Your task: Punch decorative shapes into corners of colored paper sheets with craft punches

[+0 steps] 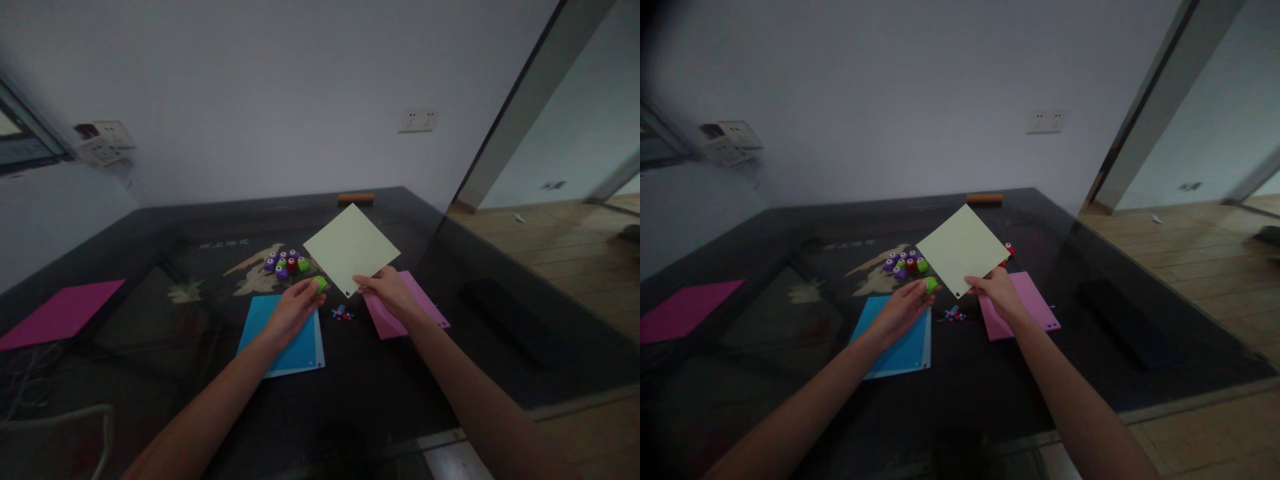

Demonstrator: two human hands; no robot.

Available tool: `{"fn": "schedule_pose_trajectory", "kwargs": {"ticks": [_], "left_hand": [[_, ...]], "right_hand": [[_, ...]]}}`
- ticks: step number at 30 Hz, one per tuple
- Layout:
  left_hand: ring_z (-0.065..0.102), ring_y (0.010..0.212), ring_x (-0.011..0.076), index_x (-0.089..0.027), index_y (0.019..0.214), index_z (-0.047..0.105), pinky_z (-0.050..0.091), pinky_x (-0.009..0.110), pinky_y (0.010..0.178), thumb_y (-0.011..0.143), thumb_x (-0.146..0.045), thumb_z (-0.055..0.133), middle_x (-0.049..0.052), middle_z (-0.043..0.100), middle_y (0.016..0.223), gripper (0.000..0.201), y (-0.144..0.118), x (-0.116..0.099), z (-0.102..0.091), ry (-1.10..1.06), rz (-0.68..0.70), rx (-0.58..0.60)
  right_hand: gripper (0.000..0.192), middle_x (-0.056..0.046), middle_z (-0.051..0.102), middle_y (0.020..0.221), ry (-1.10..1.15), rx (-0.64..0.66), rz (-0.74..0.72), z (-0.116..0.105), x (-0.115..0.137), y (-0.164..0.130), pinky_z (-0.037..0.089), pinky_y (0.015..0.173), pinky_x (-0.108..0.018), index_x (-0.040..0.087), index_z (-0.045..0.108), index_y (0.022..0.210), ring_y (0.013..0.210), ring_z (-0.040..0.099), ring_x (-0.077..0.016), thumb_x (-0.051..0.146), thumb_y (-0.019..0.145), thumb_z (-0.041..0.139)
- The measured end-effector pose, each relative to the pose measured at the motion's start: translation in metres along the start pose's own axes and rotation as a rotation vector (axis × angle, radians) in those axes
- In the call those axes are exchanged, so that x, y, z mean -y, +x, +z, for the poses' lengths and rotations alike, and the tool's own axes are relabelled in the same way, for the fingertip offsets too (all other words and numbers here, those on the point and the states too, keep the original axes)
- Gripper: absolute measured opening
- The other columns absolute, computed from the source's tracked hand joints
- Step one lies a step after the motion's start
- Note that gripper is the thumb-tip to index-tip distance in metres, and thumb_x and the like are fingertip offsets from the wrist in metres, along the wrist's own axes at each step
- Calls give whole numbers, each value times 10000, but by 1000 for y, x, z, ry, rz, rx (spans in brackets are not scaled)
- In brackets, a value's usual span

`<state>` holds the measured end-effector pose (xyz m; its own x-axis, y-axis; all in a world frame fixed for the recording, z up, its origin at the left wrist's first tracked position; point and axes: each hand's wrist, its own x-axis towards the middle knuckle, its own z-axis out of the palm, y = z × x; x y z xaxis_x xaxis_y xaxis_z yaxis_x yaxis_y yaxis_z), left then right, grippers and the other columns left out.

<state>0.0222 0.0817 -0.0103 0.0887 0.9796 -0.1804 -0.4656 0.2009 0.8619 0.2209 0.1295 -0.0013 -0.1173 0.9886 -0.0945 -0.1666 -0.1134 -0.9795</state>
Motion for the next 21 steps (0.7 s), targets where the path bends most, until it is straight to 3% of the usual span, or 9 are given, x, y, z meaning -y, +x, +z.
{"fn": "schedule_pose_trajectory", "kwargs": {"ticks": [5,10,21], "left_hand": [[620,699,94,-123,897,679,485,215,698,712,-295,743,81,701,900,261,-2,1,1,26,-12,12],[623,697,97,-137,932,671,486,211,662,692,-303,759,59,699,891,304,-8,1,8,77,-39,35],[659,799,131,-151,963,658,497,244,773,700,-228,753,62,711,922,289,-11,3,10,48,-51,124]], "right_hand": [[257,-108,717,838,13,9,-23,0,0,0,538,546,-253,109,670,783,612,644,-149,191,565,777],[297,-118,711,917,7,1,-92,8,2,-5,557,561,-273,118,662,818,679,662,-176,238,571,775],[248,-100,714,750,-143,-105,-270,18,11,-16,565,554,-307,99,667,765,575,651,-173,271,600,736]]}}
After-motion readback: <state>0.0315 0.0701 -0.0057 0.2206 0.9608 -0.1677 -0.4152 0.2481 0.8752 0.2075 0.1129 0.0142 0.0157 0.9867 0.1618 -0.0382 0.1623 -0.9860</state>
